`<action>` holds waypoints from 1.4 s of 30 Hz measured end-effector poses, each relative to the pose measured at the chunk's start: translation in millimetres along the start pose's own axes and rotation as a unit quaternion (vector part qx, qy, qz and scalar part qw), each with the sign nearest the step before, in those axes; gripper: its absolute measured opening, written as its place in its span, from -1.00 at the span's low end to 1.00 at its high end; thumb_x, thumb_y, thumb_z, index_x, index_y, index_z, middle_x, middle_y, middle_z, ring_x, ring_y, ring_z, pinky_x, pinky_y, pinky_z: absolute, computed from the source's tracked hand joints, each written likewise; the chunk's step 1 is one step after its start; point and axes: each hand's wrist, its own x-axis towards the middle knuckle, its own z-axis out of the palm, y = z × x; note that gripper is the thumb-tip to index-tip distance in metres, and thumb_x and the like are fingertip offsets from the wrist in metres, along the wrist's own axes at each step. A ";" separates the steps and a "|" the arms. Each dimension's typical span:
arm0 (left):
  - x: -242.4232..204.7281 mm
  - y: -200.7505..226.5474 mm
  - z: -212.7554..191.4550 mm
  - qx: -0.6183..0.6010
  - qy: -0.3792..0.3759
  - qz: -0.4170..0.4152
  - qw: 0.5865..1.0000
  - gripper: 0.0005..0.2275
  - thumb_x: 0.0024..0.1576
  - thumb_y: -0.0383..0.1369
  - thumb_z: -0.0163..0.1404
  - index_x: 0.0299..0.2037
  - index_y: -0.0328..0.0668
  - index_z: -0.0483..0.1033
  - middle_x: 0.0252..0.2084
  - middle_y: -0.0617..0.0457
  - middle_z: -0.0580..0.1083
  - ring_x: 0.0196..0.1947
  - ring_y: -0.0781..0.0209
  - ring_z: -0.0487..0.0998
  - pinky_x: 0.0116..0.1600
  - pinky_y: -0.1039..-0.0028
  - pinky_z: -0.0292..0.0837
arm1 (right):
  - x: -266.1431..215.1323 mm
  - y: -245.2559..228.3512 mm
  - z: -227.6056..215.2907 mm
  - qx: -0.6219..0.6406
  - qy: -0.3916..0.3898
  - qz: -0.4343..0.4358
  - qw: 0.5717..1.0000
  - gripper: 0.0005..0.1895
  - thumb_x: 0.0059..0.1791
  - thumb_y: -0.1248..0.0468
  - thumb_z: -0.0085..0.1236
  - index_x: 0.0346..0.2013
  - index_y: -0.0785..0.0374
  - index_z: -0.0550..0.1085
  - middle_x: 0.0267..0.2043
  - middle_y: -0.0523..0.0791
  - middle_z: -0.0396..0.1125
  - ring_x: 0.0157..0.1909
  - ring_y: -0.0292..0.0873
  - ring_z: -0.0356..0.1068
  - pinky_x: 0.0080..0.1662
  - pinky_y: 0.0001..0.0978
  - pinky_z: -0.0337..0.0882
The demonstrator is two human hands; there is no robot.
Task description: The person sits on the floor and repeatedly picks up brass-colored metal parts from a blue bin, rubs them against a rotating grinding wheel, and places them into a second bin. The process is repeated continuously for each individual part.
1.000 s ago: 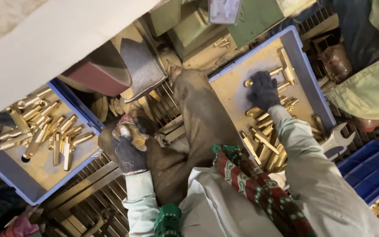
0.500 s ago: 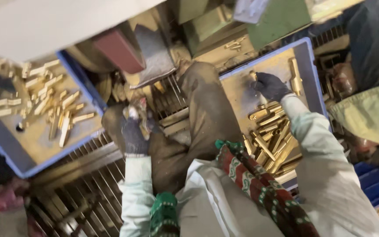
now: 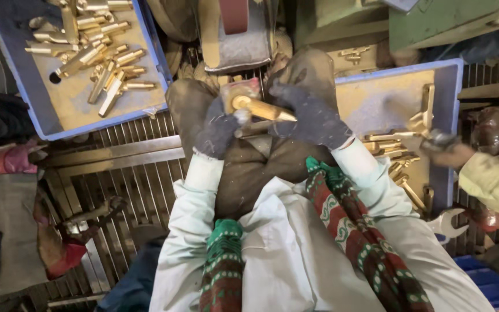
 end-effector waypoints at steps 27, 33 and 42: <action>121.5 -75.3 -39.5 0.173 0.268 -0.059 0.946 -0.56 0.27 -0.31 0.08 0.20 -0.58 0.34 -0.36 -0.03 0.43 -0.56 0.27 0.44 -0.50 0.43 0.40 | 132.5 131.5 57.2 0.477 0.229 0.288 0.798 -0.52 -0.07 0.38 0.33 0.06 0.34 0.31 -0.12 0.01 0.45 -0.15 -0.13 0.54 -0.14 -0.28 0.66; 137.5 -77.4 -25.2 0.054 0.283 -0.164 0.944 -0.60 0.17 -0.34 0.05 0.20 -0.34 0.36 -0.37 0.00 0.50 -0.53 0.28 0.48 -0.50 0.44 0.42 | 129.2 138.3 46.0 0.513 0.220 0.230 0.797 -0.52 0.02 0.44 0.34 0.16 0.45 0.32 -0.02 0.07 0.45 -0.08 -0.10 0.48 -0.06 -0.27 0.58; 146.9 -74.8 -9.9 -0.091 0.218 -0.009 0.972 -0.79 0.22 -0.44 0.07 0.03 -0.32 0.46 -0.29 0.14 0.47 -0.38 0.39 0.43 -0.33 0.54 0.41 | 127.0 78.9 9.6 0.506 0.215 0.228 0.804 -0.38 -0.08 0.27 0.36 0.14 0.31 0.22 -0.06 -0.02 0.42 -0.09 -0.08 0.57 -0.18 -0.14 0.68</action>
